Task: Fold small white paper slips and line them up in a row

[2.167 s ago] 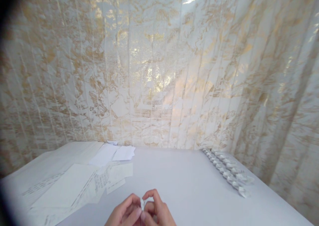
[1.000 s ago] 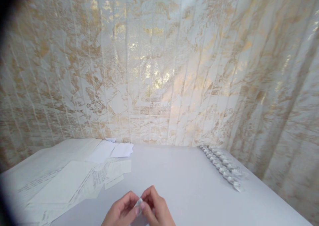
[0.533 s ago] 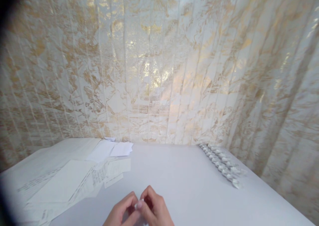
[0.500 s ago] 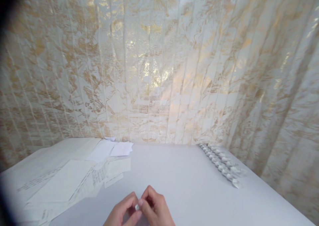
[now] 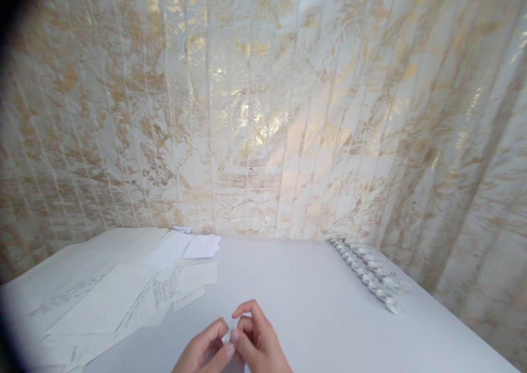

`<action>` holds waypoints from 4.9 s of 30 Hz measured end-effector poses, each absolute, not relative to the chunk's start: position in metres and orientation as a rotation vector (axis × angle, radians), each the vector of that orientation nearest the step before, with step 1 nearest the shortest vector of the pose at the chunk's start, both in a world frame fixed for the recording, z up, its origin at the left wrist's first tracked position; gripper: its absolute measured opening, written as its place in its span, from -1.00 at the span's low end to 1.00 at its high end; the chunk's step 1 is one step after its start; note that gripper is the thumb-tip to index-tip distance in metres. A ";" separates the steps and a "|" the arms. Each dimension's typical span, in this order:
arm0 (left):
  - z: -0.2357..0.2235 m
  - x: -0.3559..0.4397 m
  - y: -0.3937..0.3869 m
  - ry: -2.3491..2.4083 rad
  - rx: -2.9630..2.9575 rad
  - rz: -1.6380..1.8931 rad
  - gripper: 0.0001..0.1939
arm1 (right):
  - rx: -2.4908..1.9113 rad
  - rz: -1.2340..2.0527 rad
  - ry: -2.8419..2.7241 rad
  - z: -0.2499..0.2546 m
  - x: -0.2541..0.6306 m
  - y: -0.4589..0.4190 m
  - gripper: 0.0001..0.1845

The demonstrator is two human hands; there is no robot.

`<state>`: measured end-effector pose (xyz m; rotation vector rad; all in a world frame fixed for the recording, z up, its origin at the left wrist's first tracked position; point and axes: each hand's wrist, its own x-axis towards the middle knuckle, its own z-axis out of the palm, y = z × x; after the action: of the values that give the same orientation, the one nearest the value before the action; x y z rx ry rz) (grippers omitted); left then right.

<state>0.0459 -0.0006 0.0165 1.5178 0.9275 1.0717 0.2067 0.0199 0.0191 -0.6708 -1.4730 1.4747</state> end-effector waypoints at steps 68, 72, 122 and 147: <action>0.049 0.043 -0.008 0.910 1.195 1.356 -0.59 | -0.695 1.374 -1.475 0.029 0.207 0.013 -0.48; 0.042 0.043 -0.004 0.939 1.216 1.364 -0.53 | -0.761 1.260 -1.572 0.028 0.205 0.013 -0.51; 0.033 0.039 0.009 1.058 1.312 0.983 -0.36 | -0.825 0.739 -2.025 0.038 0.220 0.014 -0.70; 0.041 0.043 -0.001 1.045 1.382 0.988 -0.48 | -0.825 1.063 -1.788 0.041 0.213 0.010 -0.65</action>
<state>0.0431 -0.0005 0.0407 1.3822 1.0451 0.9878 0.2132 0.0095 0.0413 -0.8249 -1.7885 1.0633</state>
